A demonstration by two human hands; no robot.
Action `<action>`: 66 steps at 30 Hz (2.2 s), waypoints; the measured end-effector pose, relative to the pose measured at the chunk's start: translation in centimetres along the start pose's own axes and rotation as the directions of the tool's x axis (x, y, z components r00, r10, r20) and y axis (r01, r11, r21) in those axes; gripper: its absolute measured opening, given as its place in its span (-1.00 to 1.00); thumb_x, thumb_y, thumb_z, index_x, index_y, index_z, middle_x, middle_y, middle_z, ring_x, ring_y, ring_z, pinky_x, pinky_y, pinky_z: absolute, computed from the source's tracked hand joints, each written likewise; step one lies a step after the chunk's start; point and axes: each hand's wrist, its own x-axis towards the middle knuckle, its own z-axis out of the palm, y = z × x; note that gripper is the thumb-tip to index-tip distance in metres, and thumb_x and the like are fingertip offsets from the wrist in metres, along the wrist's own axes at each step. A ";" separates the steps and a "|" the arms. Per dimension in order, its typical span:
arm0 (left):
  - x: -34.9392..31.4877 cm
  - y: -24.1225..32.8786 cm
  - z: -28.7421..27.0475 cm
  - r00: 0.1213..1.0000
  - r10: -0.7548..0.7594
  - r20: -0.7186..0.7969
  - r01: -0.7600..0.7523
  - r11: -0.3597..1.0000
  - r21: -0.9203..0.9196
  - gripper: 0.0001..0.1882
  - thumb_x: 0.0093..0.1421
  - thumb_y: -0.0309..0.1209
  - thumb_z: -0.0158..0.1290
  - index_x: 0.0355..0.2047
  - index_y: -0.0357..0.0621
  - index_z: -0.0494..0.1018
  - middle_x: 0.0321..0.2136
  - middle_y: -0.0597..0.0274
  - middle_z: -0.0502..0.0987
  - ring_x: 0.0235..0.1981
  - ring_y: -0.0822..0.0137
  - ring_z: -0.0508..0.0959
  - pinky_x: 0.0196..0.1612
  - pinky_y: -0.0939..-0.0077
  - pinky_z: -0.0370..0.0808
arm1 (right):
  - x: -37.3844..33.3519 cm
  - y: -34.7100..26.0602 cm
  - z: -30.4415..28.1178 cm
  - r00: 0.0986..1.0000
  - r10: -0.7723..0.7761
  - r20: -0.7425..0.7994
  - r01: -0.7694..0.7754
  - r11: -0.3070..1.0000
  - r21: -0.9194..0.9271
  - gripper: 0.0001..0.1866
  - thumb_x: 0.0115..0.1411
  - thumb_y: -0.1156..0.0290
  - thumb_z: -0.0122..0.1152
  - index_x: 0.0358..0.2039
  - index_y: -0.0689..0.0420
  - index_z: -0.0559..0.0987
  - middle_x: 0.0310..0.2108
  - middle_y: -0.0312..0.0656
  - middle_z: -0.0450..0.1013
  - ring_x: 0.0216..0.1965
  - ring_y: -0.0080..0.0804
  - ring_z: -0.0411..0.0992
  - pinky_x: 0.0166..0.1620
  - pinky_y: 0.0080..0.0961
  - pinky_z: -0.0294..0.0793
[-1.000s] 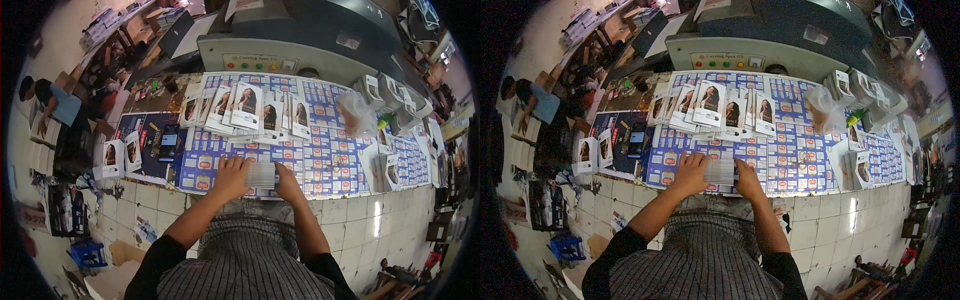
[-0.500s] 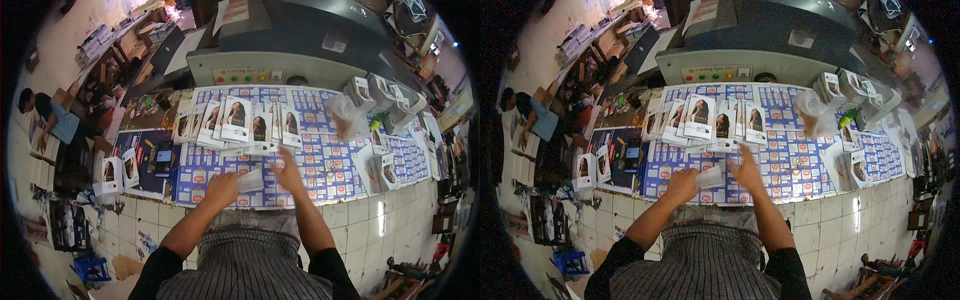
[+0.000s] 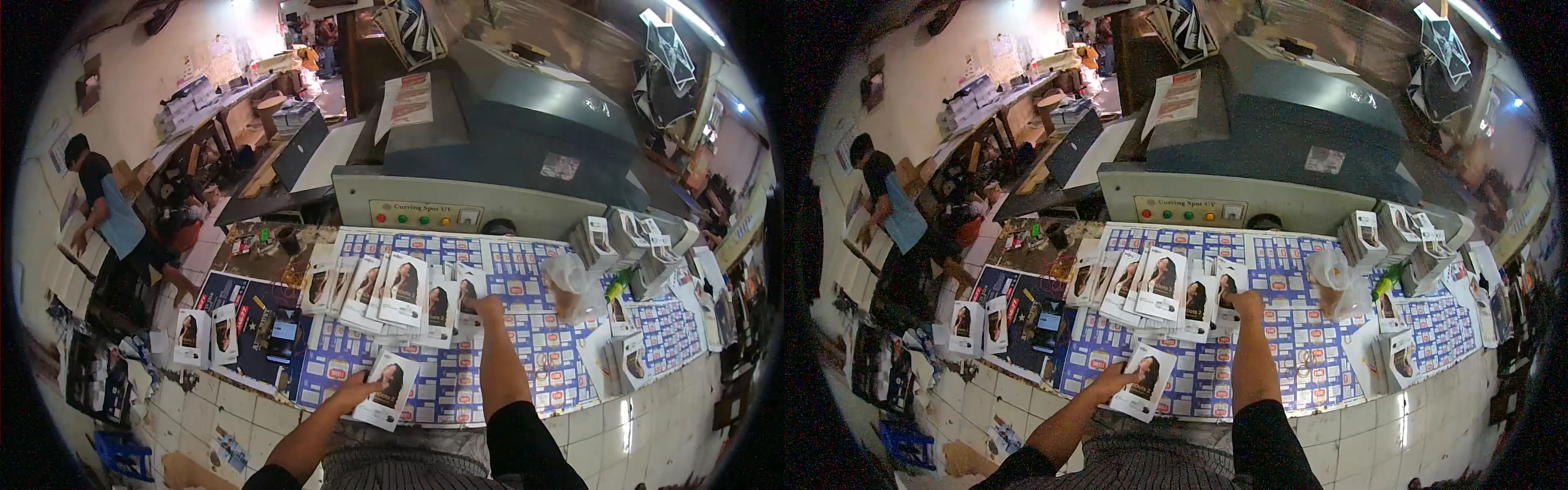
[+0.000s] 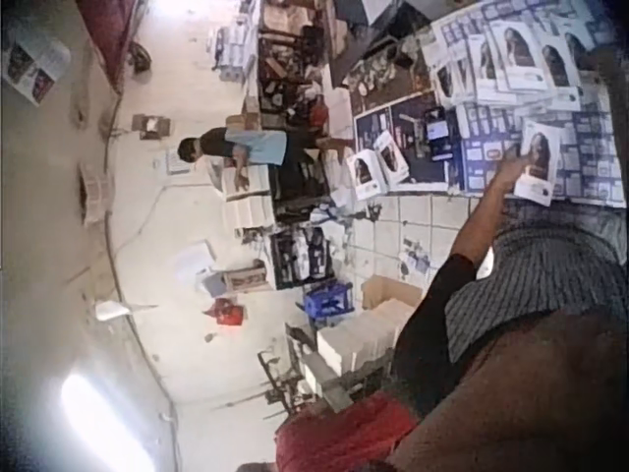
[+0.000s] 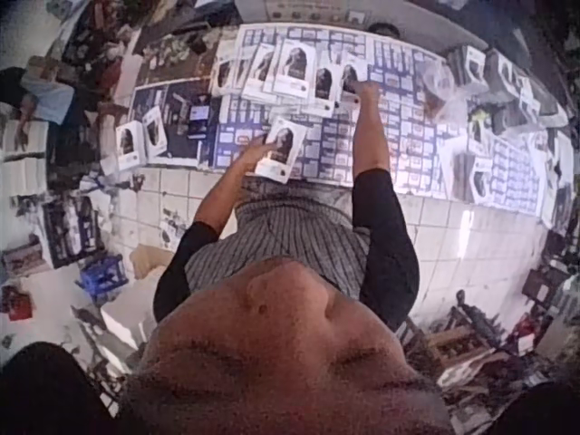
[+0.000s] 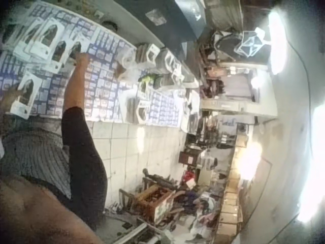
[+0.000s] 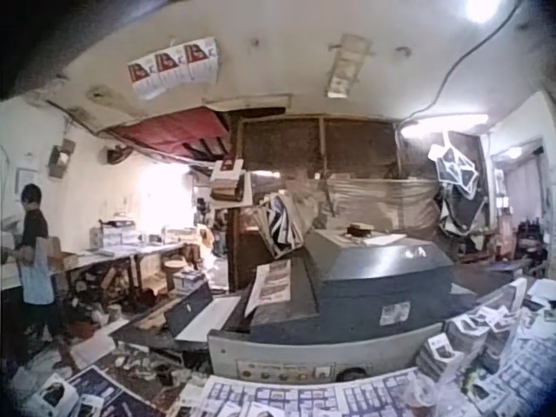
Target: The person counts and organizes a large stack of paper packaging sleeves by flipping through them and arranging them into smaller bundles on a work table.
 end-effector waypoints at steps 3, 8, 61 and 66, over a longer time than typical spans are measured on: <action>1.9 -0.7 1.2 0.999 0.044 0.024 -0.045 0.997 0.058 -0.40 0.07 -0.15 0.24 0.06 -0.22 0.42 -0.16 0.16 0.54 -0.19 0.32 0.52 -0.14 0.43 0.43 | 1.8 0.9 -0.8 0.997 0.063 -0.045 -0.060 0.996 0.067 -0.22 -0.32 -0.01 0.57 -0.21 0.40 0.60 -0.12 0.19 0.52 -0.06 -0.09 0.52 -0.12 -0.29 0.53; 2.8 -1.4 1.0 0.995 0.083 0.047 -0.084 0.996 0.024 -0.38 0.04 -0.12 0.26 0.03 -0.24 0.44 -0.16 0.15 0.55 -0.18 0.32 0.52 -0.13 0.44 0.42 | 2.6 1.8 -2.0 0.935 0.106 0.339 -0.249 0.875 0.414 -0.38 -0.22 0.20 0.57 -0.21 0.38 0.59 -0.25 -0.02 0.55 -0.30 -0.18 0.54 -0.31 -0.23 0.49; -1.0 3.6 3.5 0.998 -0.061 0.003 0.061 0.989 -0.134 -0.53 0.10 -0.32 0.17 -0.01 -0.30 0.44 -0.18 0.07 0.57 -0.23 0.23 0.59 -0.19 0.32 0.52 | -9.9 10.4 -9.5 0.984 -0.165 -0.073 0.168 0.695 0.699 -0.65 -0.03 0.52 0.31 -0.17 0.18 0.49 -0.35 -0.30 0.48 -0.38 -0.47 0.42 -0.31 -0.47 0.40; -1.7 2.3 3.2 0.999 -0.032 0.024 0.034 0.993 -0.112 -0.45 0.07 -0.38 0.20 0.06 -0.29 0.35 -0.14 0.04 0.53 -0.21 0.21 0.59 -0.20 0.29 0.56 | -7.8 9.9 -7.9 0.981 -0.151 -0.120 0.193 0.768 0.611 -0.67 -0.01 0.51 0.31 -0.18 0.16 0.51 -0.38 -0.29 0.49 -0.37 -0.44 0.44 -0.28 -0.45 0.42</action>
